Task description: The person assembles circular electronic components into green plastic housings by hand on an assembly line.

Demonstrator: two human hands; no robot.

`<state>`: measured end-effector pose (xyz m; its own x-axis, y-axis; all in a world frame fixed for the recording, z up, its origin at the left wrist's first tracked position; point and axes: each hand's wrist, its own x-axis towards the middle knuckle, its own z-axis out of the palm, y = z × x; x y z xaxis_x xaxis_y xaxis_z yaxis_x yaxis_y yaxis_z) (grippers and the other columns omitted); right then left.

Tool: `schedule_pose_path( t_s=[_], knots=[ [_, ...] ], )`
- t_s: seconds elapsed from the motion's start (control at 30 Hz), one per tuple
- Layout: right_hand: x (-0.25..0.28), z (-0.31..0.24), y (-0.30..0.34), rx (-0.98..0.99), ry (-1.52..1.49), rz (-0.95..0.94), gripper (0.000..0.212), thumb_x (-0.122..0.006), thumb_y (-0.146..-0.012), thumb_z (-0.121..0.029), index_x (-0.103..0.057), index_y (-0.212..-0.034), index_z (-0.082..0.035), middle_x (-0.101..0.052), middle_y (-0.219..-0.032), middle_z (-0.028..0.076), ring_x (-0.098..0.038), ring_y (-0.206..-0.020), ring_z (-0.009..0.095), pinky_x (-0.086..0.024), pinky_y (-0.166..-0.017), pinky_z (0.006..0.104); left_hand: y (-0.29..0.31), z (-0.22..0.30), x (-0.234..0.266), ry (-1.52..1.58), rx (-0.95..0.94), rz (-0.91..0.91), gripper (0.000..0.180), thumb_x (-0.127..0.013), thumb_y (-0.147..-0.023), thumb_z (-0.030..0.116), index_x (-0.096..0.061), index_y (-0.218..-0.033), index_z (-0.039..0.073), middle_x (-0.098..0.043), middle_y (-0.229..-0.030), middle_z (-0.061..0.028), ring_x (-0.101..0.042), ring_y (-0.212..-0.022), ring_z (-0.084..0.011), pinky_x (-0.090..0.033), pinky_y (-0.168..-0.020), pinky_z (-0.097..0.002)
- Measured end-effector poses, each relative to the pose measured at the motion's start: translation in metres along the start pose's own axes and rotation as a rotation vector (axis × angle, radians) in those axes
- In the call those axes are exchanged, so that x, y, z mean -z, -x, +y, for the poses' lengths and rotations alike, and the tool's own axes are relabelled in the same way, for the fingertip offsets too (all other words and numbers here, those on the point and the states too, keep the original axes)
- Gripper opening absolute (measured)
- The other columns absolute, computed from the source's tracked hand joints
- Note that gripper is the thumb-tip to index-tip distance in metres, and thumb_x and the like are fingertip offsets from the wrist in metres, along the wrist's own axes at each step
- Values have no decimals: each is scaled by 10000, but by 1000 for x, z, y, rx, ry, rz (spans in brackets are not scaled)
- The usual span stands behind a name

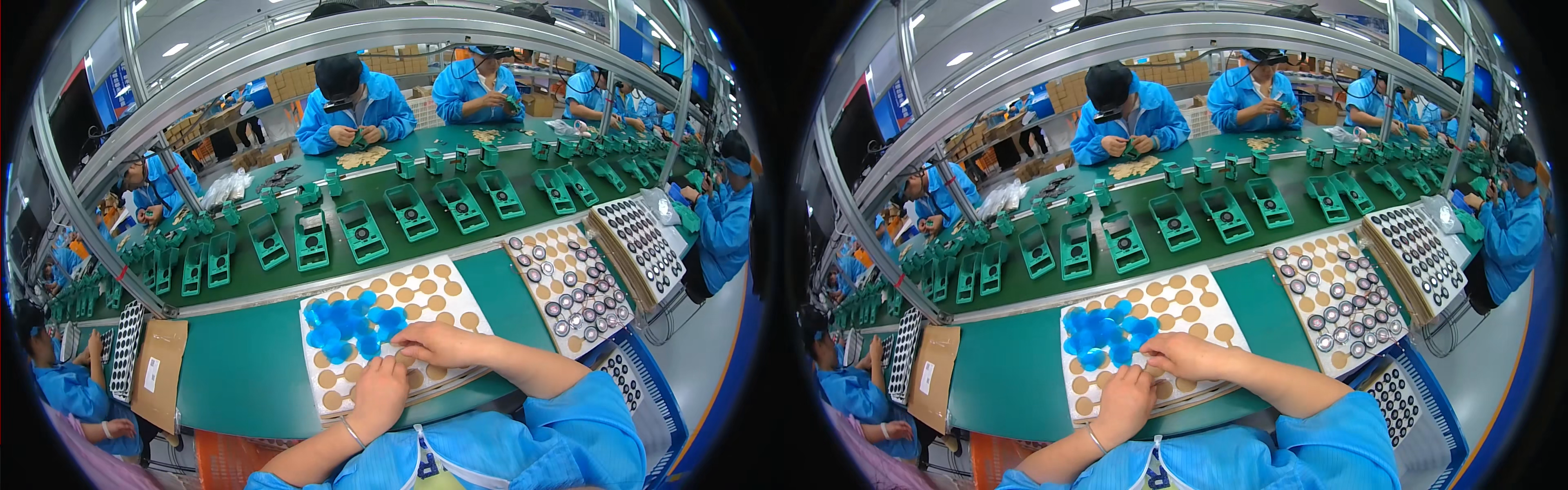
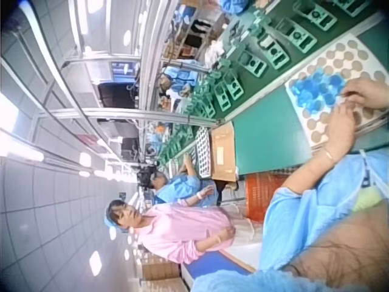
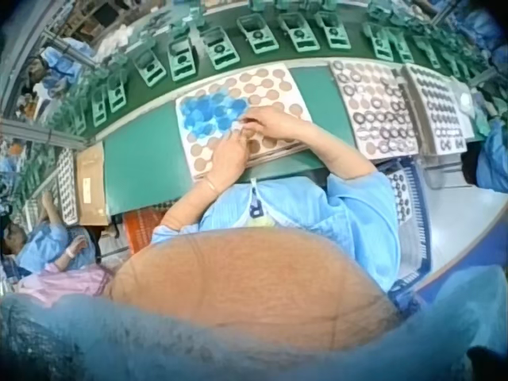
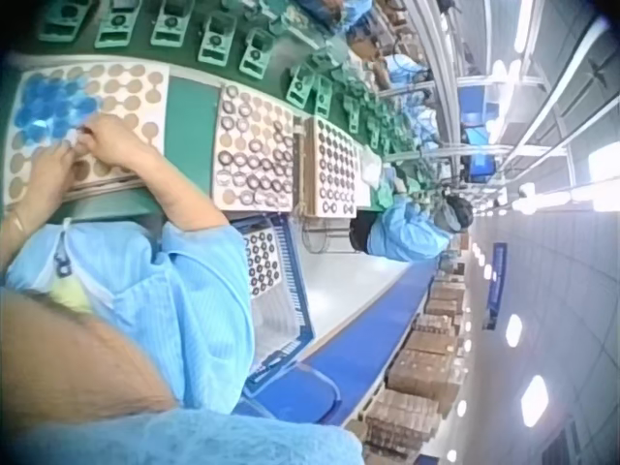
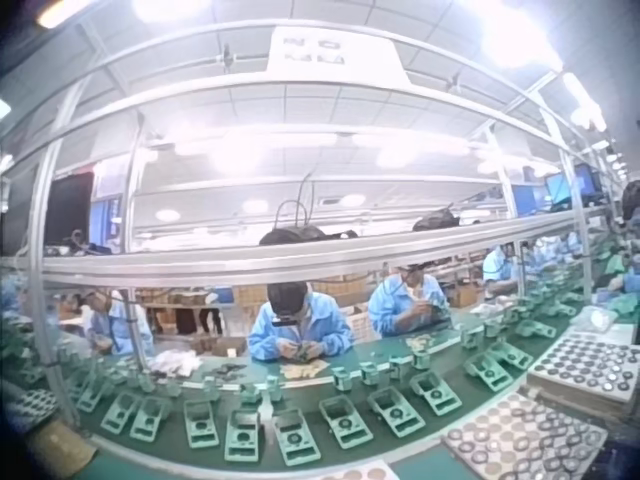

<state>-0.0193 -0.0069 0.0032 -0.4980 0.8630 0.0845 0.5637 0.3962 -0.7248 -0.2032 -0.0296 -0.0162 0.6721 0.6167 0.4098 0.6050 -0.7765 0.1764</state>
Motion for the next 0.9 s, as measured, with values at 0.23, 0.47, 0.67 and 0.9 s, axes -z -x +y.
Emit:
schedule_pose_path(
  t_s=[0.23,0.47,0.67,0.9],
  knots=[
    [12,-14,-5,-109,-128,-62,281,-508,-895,-215,-545,-1085,-11,-600,-1055,142,-595,-961,251,-472,-810,351,-7,-25,45,1171,518,254,61,-525,-879,66,-512,-862,9,-610,-818,-97,-573,-691,-168,-473,-679,-289],
    [-1,-15,-11,-89,-1463,-412,308,-507,-920,-240,-499,-1103,8,-574,-1099,152,-587,-1009,237,-506,-846,307,-21,-32,52,1517,427,259,69,-534,-891,94,-506,-887,32,-608,-860,-80,-554,-791,-130,-445,-755,-263],
    [1,-12,-9,-66,-1466,-388,325,-567,-885,-153,-489,-1159,5,-573,-1056,135,-571,-1005,211,-496,-852,309,-20,-27,52,1417,407,277,102,-557,-878,84,-532,-953,20,-610,-879,-59,-552,-839,-116,-441,-777,-253],
    [8,-25,-3,298,-56,281,437,-669,-752,-60,-553,-1172,-88,-559,-1069,92,-534,-996,246,-458,-820,341,-10,-40,43,1400,605,28,173,-599,-865,112,-627,-976,-17,-626,-873,-38,-543,-793,-73,-444,-707,-209]
  ],
)
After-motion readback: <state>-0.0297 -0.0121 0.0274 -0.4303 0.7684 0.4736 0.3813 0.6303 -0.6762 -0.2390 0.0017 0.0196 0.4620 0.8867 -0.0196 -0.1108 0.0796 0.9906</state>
